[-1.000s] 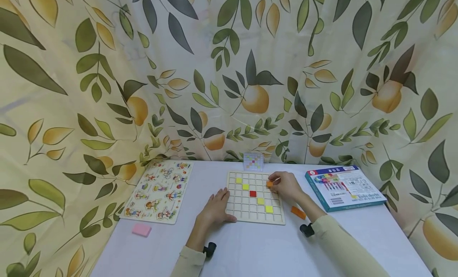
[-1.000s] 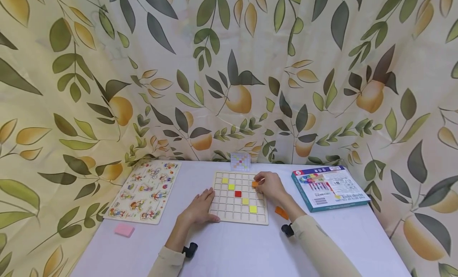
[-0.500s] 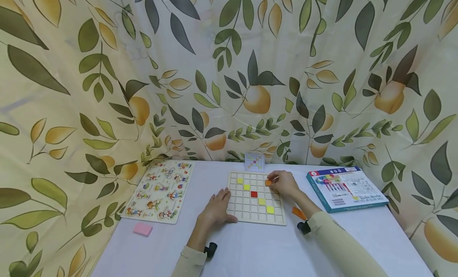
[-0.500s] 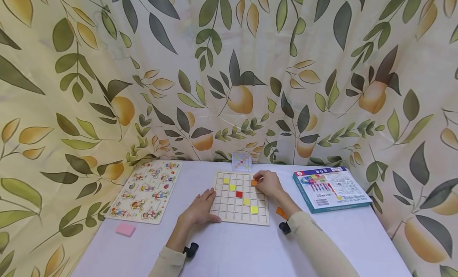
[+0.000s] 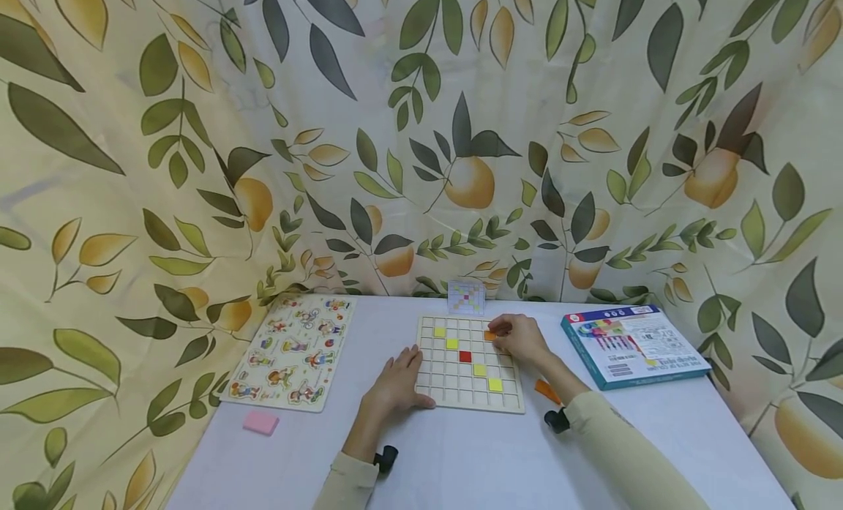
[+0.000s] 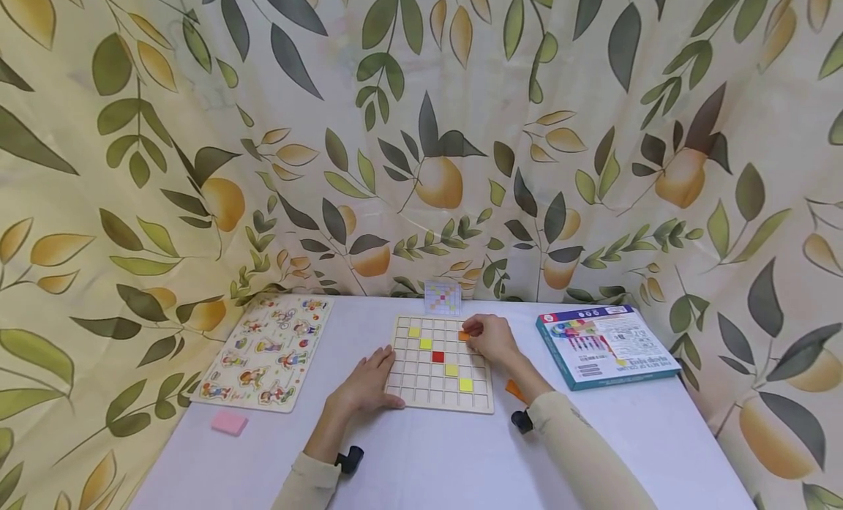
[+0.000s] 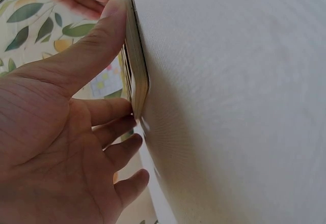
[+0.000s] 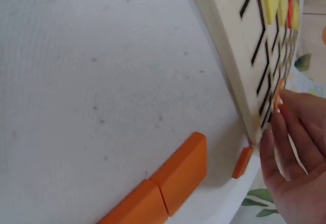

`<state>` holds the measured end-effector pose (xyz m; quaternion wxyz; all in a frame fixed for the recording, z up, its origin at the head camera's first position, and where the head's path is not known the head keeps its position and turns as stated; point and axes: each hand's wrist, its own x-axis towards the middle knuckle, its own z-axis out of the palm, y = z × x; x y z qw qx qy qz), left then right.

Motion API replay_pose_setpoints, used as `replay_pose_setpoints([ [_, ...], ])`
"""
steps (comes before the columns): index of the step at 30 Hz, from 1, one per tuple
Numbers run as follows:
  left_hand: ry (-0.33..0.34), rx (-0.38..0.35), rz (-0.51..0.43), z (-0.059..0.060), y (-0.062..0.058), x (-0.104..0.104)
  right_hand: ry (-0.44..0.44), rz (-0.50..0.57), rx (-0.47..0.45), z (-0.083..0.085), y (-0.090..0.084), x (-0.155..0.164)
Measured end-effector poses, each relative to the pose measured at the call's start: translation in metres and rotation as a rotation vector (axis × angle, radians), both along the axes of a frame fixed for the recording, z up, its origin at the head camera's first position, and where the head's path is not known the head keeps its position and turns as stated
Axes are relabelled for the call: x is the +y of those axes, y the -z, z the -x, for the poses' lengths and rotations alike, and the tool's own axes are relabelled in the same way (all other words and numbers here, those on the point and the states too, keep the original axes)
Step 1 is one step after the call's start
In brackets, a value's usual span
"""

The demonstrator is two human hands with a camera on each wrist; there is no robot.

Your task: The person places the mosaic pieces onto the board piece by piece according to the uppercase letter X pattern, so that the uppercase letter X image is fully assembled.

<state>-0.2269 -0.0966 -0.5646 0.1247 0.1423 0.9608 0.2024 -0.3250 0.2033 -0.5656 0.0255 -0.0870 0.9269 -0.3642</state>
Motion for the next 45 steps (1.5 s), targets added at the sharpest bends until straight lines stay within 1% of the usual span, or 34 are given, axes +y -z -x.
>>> replay_pose_setpoints([
  [3,0.000,-0.002,-0.004,-0.001,0.000,0.001,-0.019,0.010,0.002,-0.007,-0.004,0.002],
  [8,0.004,-0.001,-0.008,-0.001,-0.001,0.001,-0.007,0.014,0.010,-0.021,-0.014,0.010],
  [11,0.005,0.005,-0.007,0.000,-0.001,0.001,0.009,-0.004,0.015,-0.031,-0.019,0.016],
  [18,0.009,0.008,-0.014,0.000,-0.001,0.000,-0.005,-0.063,0.047,-0.055,-0.024,0.035],
  [20,0.012,0.007,-0.014,0.000,-0.002,-0.001,0.006,-0.081,0.036,-0.062,-0.024,0.040],
  [25,0.014,0.012,-0.006,0.001,-0.002,-0.002,-0.001,-0.129,-0.001,-0.079,-0.025,0.049],
  [30,0.021,0.007,-0.008,0.000,0.000,-0.001,-0.012,-0.196,-0.073,-0.093,-0.022,0.059],
  [32,0.020,0.004,-0.006,0.000,0.001,0.000,-0.012,-0.214,-0.109,-0.096,-0.021,0.062],
  [36,0.014,-0.001,-0.008,-0.001,0.001,0.001,-0.002,-0.228,-0.148,-0.101,-0.017,0.066],
  [40,0.013,0.003,-0.006,-0.003,0.000,0.002,-0.002,-0.227,-0.137,-0.101,-0.014,0.067],
  [45,0.009,0.019,-0.004,-0.003,-0.002,0.001,-0.006,-0.230,-0.132,-0.098,-0.016,0.065],
])
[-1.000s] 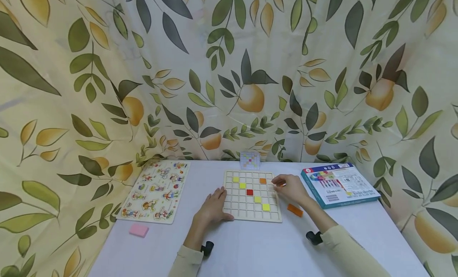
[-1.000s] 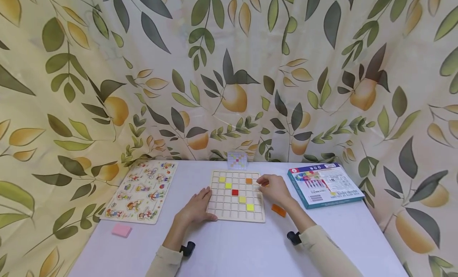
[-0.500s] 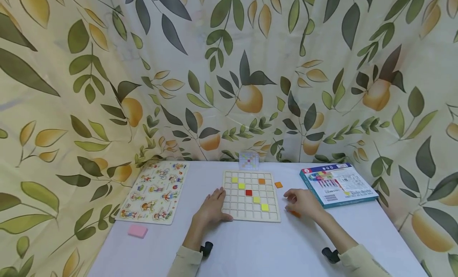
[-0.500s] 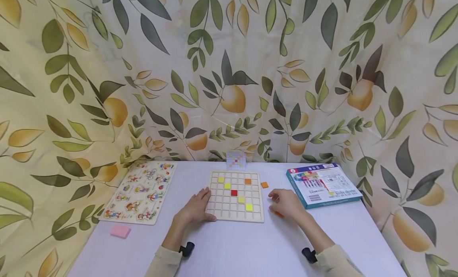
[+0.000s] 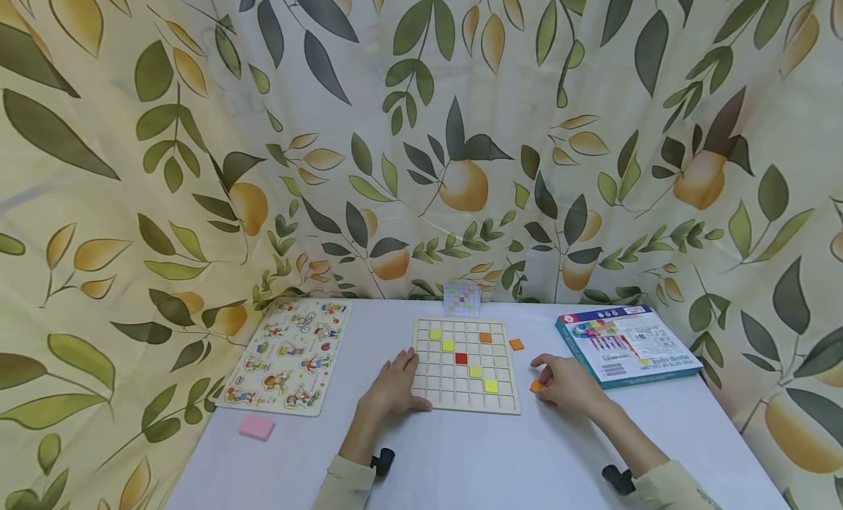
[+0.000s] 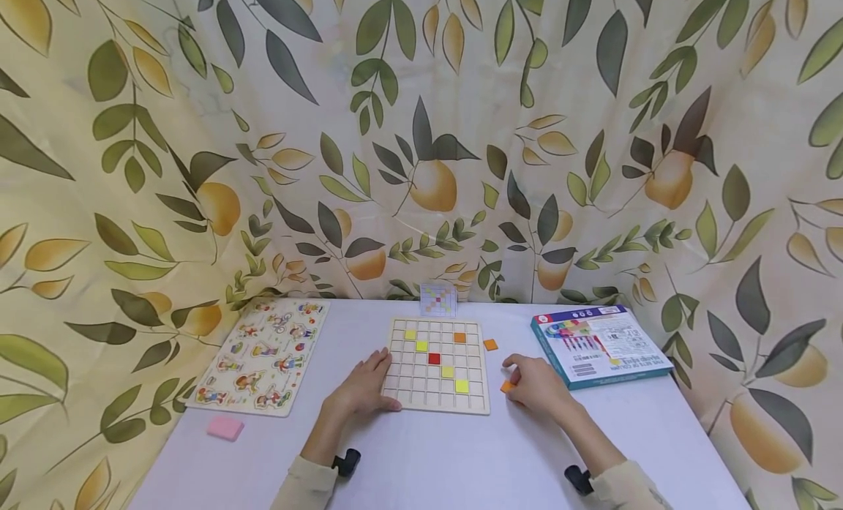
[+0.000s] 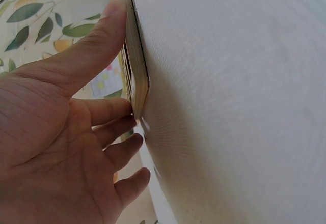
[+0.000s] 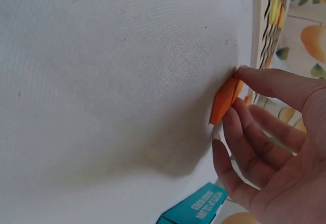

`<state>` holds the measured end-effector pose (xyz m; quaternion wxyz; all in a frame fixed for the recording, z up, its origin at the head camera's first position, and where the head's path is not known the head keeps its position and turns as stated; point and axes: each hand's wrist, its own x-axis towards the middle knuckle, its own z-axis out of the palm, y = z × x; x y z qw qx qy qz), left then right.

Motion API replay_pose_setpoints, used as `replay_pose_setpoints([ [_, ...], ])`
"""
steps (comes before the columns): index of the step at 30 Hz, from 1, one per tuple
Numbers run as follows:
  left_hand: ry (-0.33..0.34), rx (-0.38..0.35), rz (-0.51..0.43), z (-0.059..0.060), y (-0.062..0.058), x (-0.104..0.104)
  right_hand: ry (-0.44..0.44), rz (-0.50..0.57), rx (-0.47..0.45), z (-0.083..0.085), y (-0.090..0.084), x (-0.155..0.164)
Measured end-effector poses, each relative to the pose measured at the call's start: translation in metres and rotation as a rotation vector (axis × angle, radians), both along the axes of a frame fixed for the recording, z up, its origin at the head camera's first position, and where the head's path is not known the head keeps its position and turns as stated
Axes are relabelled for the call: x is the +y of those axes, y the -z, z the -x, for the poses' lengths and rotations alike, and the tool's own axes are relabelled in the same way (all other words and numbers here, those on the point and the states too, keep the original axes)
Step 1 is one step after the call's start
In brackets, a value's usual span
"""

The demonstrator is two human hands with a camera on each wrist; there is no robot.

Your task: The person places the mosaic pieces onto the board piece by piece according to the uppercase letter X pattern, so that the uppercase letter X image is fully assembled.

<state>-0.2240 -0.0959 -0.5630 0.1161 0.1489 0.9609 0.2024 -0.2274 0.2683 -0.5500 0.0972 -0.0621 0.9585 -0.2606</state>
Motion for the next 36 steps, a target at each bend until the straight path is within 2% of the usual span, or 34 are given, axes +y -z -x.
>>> replay_pose_setpoints([
  [4,0.001,-0.001,0.003,0.000,0.001,0.000,-0.004,0.012,0.015,0.002,-0.002,-0.002],
  [9,0.000,-0.001,0.014,0.002,0.004,-0.001,-0.017,0.038,0.077,0.008,-0.003,-0.005],
  [19,-0.007,0.007,0.013,0.004,0.004,-0.004,-0.013,0.106,0.143,0.028,-0.005,-0.027],
  [26,0.003,0.009,0.018,0.003,0.003,-0.003,-0.063,0.147,0.165,0.041,-0.003,-0.043],
  [36,0.008,0.006,0.023,0.004,0.005,-0.001,-0.106,0.143,0.161,0.066,0.001,-0.066],
])
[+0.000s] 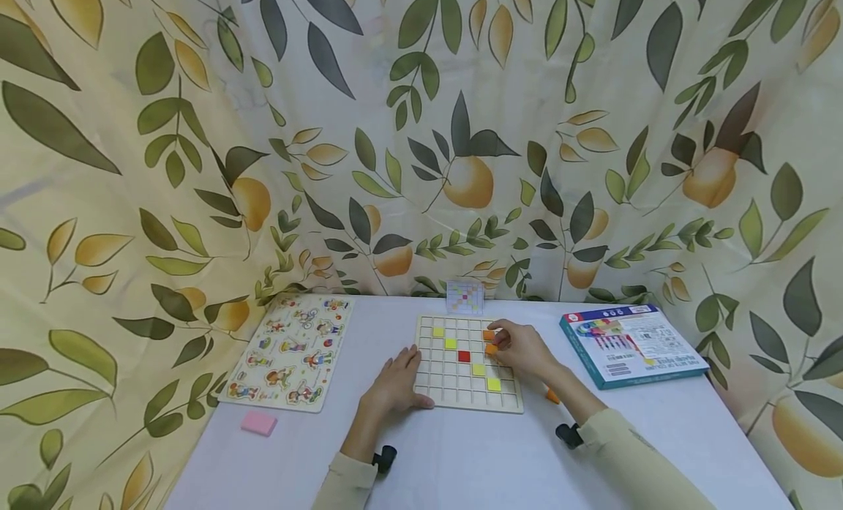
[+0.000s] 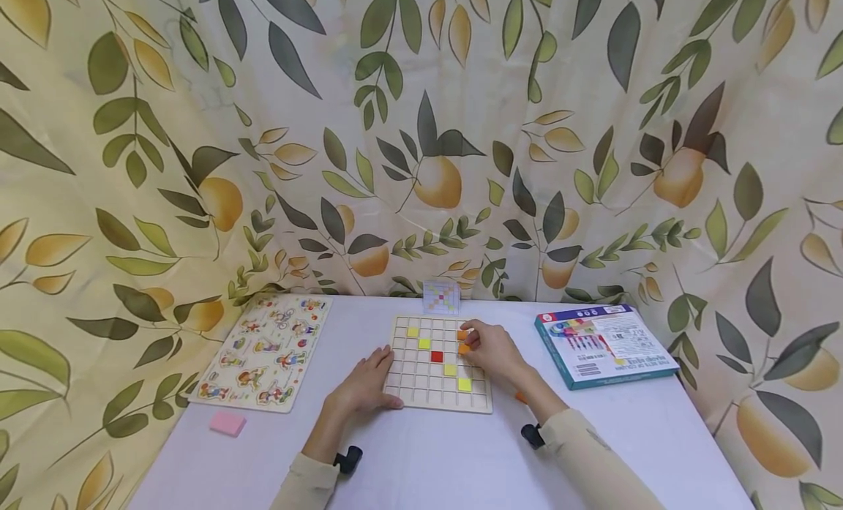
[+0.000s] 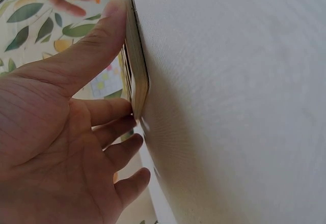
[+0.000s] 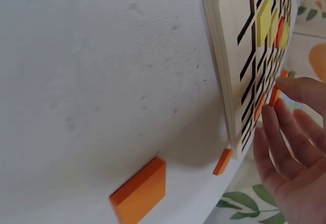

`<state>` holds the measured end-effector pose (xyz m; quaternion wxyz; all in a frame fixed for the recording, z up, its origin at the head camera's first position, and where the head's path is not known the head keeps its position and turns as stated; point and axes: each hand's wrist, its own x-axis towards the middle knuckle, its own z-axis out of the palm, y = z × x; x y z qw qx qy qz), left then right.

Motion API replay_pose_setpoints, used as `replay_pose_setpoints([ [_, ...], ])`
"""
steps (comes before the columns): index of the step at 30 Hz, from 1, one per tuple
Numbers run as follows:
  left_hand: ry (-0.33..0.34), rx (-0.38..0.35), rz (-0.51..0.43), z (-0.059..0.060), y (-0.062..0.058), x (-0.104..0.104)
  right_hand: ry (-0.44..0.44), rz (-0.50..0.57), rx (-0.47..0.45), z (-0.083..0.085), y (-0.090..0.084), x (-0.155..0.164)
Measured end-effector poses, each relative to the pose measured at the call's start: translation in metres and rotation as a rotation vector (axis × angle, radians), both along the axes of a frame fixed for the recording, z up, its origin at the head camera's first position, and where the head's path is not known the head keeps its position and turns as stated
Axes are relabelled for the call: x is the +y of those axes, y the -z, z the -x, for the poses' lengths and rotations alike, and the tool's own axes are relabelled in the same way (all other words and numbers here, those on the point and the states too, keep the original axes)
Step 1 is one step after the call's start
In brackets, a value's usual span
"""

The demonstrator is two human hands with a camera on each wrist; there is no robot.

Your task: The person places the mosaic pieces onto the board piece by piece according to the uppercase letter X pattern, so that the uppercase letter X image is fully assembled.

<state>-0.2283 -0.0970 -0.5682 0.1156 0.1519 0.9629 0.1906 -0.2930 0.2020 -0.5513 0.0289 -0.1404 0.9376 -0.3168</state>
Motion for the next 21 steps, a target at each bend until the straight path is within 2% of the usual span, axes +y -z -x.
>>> replay_pose_setpoints([
  [12,-0.007,-0.003,0.009,0.002,0.000,0.001,-0.005,-0.030,0.020,0.020,0.014,-0.017],
  [21,-0.013,-0.008,0.005,0.002,0.000,0.000,-0.025,-0.007,0.026,0.026,0.019,-0.026],
])
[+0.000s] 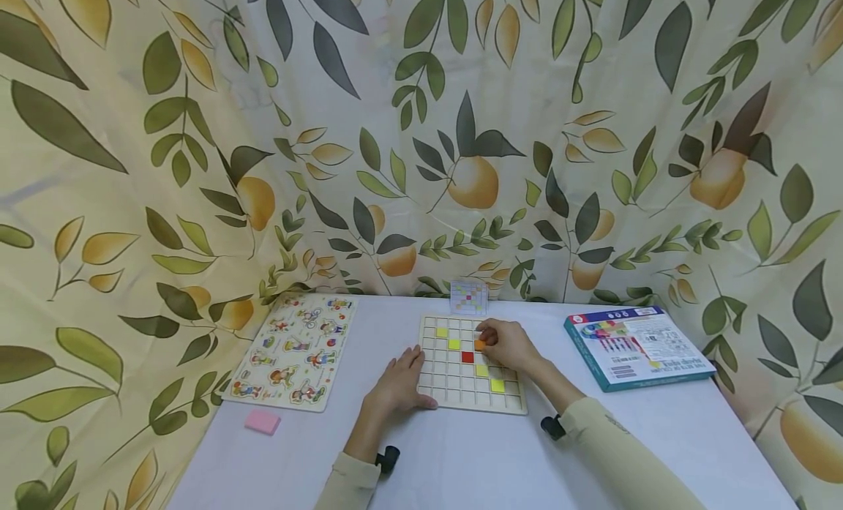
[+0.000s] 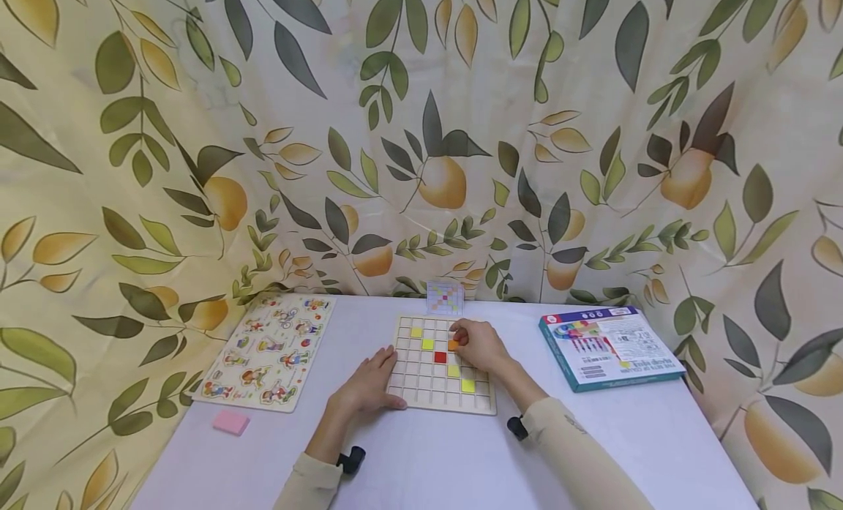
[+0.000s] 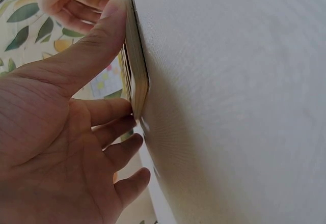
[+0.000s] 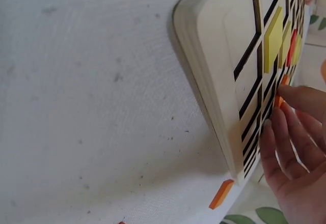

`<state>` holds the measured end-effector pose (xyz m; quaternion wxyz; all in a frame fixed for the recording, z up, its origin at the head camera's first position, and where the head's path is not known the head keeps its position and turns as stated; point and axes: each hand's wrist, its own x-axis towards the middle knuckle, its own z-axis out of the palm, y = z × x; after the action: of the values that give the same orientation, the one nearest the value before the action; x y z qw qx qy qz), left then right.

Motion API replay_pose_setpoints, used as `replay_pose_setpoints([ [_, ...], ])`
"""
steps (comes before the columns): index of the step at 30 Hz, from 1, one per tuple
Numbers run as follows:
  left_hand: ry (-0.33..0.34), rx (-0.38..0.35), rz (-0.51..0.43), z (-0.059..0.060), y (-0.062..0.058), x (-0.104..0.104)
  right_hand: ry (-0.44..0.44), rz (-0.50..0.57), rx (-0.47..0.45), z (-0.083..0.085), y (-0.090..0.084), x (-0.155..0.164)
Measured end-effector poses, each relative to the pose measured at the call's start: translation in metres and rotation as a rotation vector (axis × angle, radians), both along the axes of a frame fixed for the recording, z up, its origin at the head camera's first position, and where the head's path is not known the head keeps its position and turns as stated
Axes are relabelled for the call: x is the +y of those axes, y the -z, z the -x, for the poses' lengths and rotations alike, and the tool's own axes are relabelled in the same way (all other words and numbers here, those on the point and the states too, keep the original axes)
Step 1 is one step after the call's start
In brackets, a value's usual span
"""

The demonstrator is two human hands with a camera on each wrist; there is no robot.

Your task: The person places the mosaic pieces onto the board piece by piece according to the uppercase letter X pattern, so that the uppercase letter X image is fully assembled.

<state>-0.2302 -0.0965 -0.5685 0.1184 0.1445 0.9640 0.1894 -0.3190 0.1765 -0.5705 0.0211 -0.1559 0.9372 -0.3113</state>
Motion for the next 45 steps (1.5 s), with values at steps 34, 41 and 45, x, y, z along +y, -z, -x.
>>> replay_pose_setpoints([
  [34,0.002,-0.003,-0.029,-0.004,-0.002,-0.003,0.094,0.015,0.034,-0.071,-0.039,0.067],
  [41,0.008,-0.010,-0.023,-0.003,-0.001,-0.001,0.088,-0.058,-0.085,-0.091,-0.040,0.095],
  [45,0.017,-0.002,-0.033,-0.003,-0.004,-0.001,0.061,-0.080,-0.199,-0.103,-0.039,0.106],
])
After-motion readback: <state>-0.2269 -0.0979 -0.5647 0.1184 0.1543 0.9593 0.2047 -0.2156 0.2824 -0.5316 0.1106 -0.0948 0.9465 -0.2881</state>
